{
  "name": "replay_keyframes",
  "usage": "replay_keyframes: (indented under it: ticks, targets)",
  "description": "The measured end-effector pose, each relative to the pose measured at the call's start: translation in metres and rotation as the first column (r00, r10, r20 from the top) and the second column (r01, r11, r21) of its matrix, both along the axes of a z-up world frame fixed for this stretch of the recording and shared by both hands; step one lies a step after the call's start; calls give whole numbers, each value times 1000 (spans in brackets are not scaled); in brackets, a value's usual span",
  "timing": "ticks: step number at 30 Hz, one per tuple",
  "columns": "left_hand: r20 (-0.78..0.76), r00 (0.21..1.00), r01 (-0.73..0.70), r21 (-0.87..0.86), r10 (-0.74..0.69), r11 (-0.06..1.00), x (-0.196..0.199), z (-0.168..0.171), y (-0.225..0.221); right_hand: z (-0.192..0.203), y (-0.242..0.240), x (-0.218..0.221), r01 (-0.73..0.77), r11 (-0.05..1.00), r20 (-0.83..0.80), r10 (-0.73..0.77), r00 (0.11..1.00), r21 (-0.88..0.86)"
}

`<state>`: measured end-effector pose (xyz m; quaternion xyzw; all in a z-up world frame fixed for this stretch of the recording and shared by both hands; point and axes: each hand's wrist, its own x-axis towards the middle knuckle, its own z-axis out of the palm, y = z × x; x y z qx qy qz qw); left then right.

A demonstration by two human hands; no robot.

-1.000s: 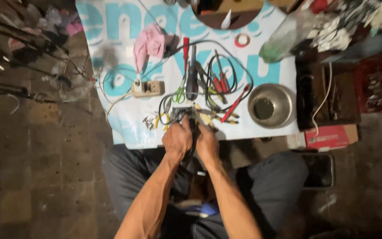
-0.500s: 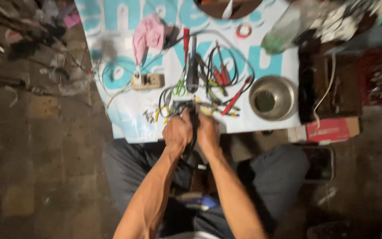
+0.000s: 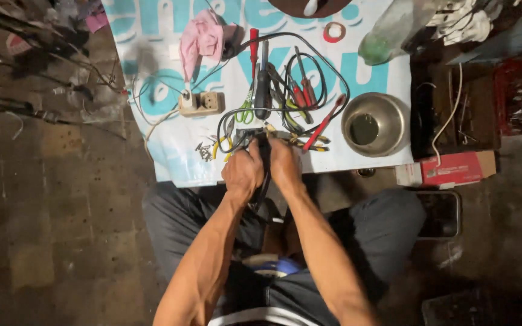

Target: Scraping and cleaning the metal base of an electric iron to remove burnt residue.

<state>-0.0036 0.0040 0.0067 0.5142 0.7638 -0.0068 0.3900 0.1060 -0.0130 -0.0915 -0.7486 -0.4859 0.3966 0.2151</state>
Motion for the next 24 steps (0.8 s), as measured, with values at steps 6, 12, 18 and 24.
replay_keyframes:
  ticks: [6, 12, 18, 24]
  targets:
    - [-13, 1000, 11, -8, -11, 1000, -1, -7, 1, -6, -83, -13, -49, 998, 168, 43, 985, 29]
    - [2, 1000, 19, 2, -19, 1000, -1, -1, 1, -25, -106, -17, -55, 998, 116, 52, 992, 20]
    - [-15, 999, 28, 26, -28, 999, -2, -9, 2, -69, -100, -8, -43, 952, 241, -33, 970, 302]
    - [-10, 1000, -7, 13, 7, 1000, 1, 2, -2, -9, -129, -26, 100, 950, -5, -103, 995, 295]
